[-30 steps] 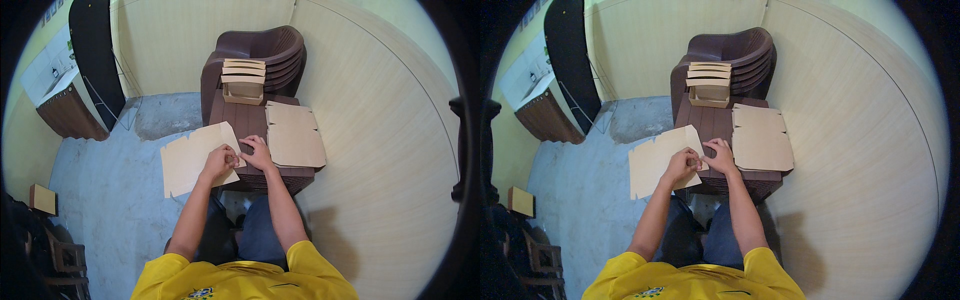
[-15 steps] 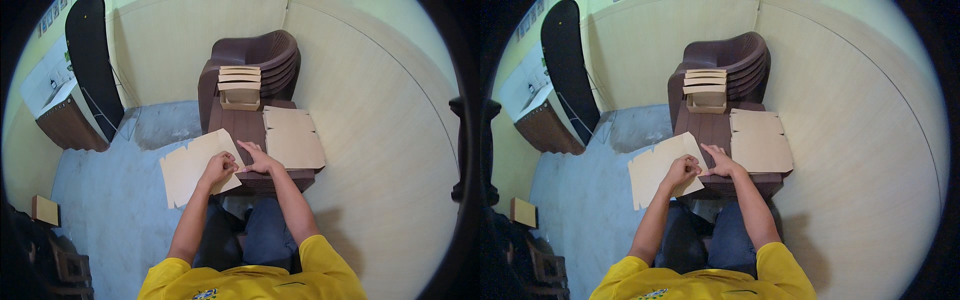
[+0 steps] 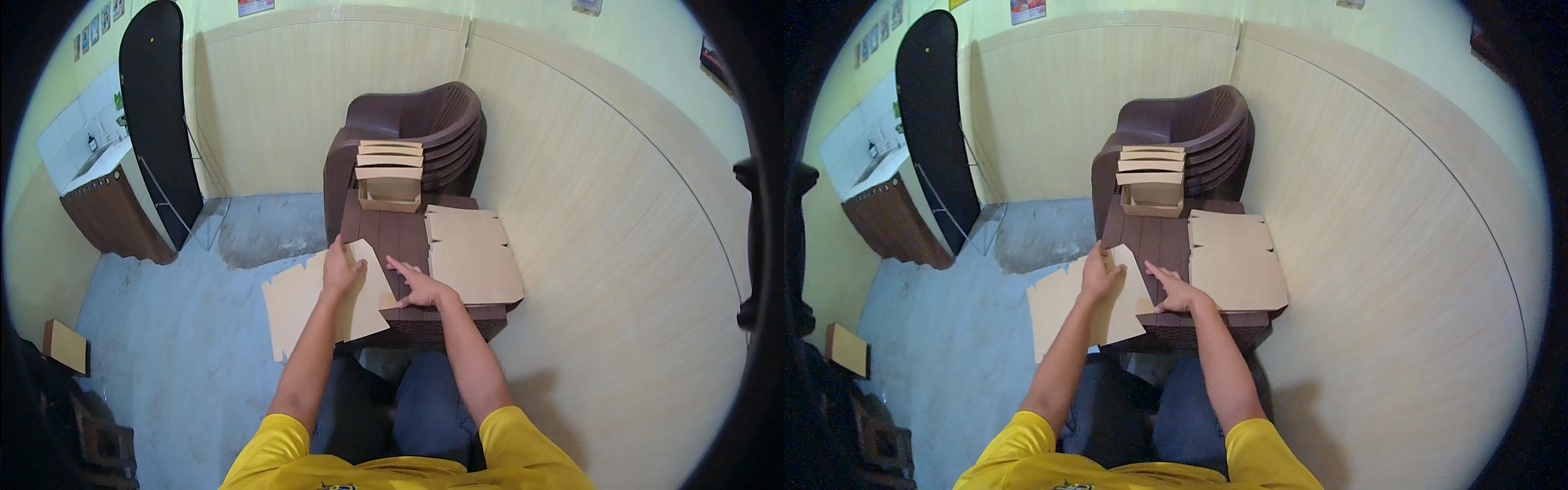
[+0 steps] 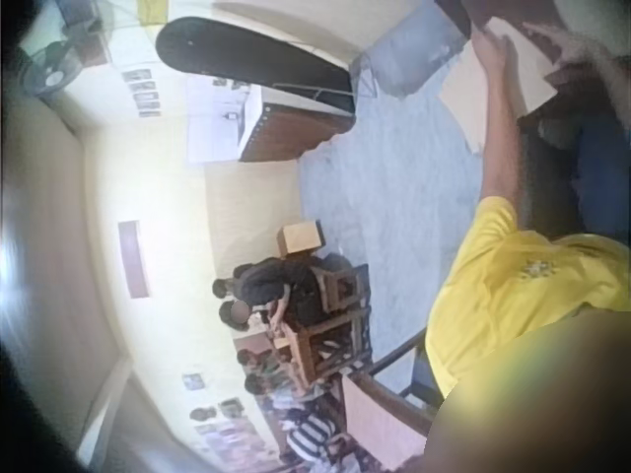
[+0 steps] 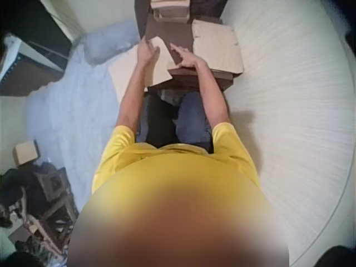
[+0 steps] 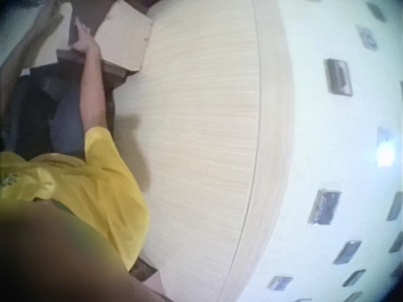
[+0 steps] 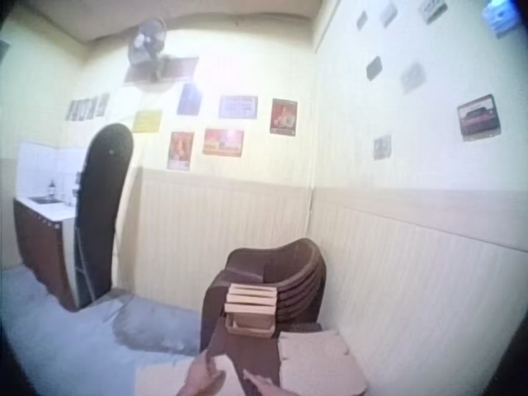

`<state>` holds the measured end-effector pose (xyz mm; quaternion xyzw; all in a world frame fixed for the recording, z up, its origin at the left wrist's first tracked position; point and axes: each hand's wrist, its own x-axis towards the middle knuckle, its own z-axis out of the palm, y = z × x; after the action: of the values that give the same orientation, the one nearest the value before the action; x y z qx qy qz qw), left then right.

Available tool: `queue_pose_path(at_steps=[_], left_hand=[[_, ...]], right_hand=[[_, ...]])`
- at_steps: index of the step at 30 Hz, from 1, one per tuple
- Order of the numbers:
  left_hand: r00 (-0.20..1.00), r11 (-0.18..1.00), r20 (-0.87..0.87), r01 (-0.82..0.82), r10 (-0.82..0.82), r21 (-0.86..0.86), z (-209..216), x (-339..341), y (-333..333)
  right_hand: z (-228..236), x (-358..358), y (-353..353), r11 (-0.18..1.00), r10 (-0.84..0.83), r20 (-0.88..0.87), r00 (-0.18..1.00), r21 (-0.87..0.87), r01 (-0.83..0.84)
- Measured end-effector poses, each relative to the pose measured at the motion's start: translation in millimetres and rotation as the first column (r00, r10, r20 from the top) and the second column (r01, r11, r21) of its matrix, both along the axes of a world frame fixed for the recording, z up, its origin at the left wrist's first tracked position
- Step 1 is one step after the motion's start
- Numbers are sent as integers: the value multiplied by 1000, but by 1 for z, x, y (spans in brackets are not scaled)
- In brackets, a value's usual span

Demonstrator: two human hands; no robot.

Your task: The person folds flat cardboard pieces into small boxes by hand, tucking flaps and creasing edges. Completed boxes are stacked on a nearby chair while additional flat pieces are processed one at a time.

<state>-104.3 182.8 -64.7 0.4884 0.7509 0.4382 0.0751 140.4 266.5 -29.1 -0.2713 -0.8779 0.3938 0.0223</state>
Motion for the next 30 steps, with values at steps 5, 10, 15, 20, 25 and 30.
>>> queue_pose_path(at_steps=[5,10,15,20,25,30], left_hand=[[992,992,28,123,-123,-13,-8,22,13],[949,959,187,272,-254,-80,-5,20,16],[930,936,129,350,-344,-29,-9,15,11],[930,929,43,361,-366,84,-8,17,4],[908,903,-144,411,-394,123,-2,22,3],[859,901,-347,427,-377,79,1,30,-4]], right_hand=[[-4,-5,24,975,-137,-90,986,-186,119],[-19,-26,48,926,-340,-254,906,78,369],[-27,-28,32,904,-296,-253,921,237,356],[-26,-32,6,849,-417,-382,825,160,503],[-40,-33,12,823,-374,-487,789,218,524],[-43,-37,14,792,-375,-524,765,247,558]])
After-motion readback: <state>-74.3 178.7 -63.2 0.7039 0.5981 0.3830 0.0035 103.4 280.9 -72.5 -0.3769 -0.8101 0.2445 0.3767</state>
